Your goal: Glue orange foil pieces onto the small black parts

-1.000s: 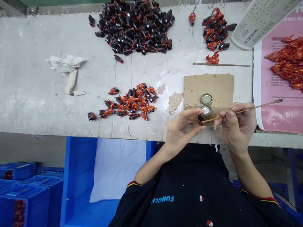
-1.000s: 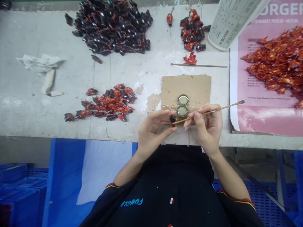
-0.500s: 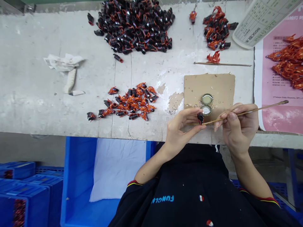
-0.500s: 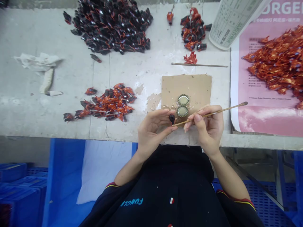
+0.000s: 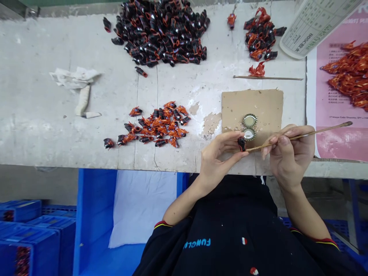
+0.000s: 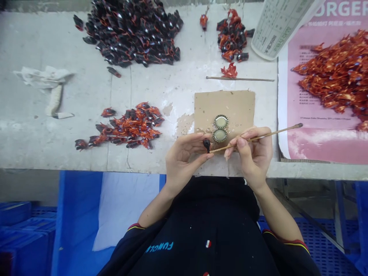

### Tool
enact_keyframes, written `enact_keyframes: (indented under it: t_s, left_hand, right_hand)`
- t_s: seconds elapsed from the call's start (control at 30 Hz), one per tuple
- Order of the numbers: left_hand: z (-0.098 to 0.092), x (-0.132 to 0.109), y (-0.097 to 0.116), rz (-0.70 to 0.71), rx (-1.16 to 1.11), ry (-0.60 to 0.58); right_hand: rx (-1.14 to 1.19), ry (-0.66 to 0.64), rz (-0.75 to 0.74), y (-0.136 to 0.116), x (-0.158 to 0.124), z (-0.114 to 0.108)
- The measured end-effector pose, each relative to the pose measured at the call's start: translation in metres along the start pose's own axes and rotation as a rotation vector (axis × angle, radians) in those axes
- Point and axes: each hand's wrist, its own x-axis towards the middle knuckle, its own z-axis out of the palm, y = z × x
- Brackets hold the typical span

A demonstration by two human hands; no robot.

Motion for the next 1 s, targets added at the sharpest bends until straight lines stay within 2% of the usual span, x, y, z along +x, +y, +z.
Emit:
enact_keyframes:
  t_s: [0.07, 0.13, 0.2, 0.27, 0.37, 0.47, 0.53, 0.6, 0.73, 0.83, 0.93, 1.0]
  left_hand:
    - [-0.001, 0.000, 0.002, -0.013, 0.014, 0.010]
    - [-0.003, 0.000, 0.005, -0.033, 0.033, 0.024]
    - [-0.006, 0.000, 0.007, -0.048, 0.046, 0.039]
    - [-0.009, 0.000, 0.009, -0.046, 0.050, 0.054]
    - [-0.014, 0.002, 0.009, -0.030, 0.058, 0.086]
    - [-0.016, 0.004, 0.010, -0.009, 0.080, 0.097]
    - [-0.017, 0.005, 0.009, 0.005, 0.092, 0.094]
    - [-0.017, 0.005, 0.009, 0.016, 0.099, 0.093]
    - [-0.019, 0.004, 0.010, 0.015, 0.116, 0.104]
    - [-0.017, 0.003, 0.011, 0.000, 0.115, 0.103]
    - [-0.011, 0.003, 0.012, 0.023, 0.084, 0.087]
    - [-0.005, 0.004, 0.011, 0.062, 0.066, 0.061]
  right_hand:
    - [-0.035, 0.022, -0.103, -0.001, 0.000, -0.004]
    - [-0.144, 0.047, -0.301, -0.003, 0.003, -0.016]
    - [-0.351, 0.090, -0.510, -0.005, 0.009, -0.040]
    - [-0.636, 0.194, -0.566, -0.011, 0.018, -0.077]
    - [-0.968, 0.372, -0.285, -0.025, 0.032, -0.144]
    - [-1.019, 0.438, -0.221, -0.038, 0.046, -0.204]
    - [-1.110, 0.378, -0.100, -0.042, 0.056, -0.230]
    - [-1.157, 0.329, -0.011, -0.041, 0.066, -0.246]
    - [-1.207, 0.298, 0.016, -0.031, 0.080, -0.255]
    - [-1.228, 0.329, -0.046, -0.026, 0.077, -0.243]
    - [-1.173, 0.301, -0.127, -0.026, 0.057, -0.204]
    - [-1.071, 0.166, -0.142, -0.027, 0.037, -0.163]
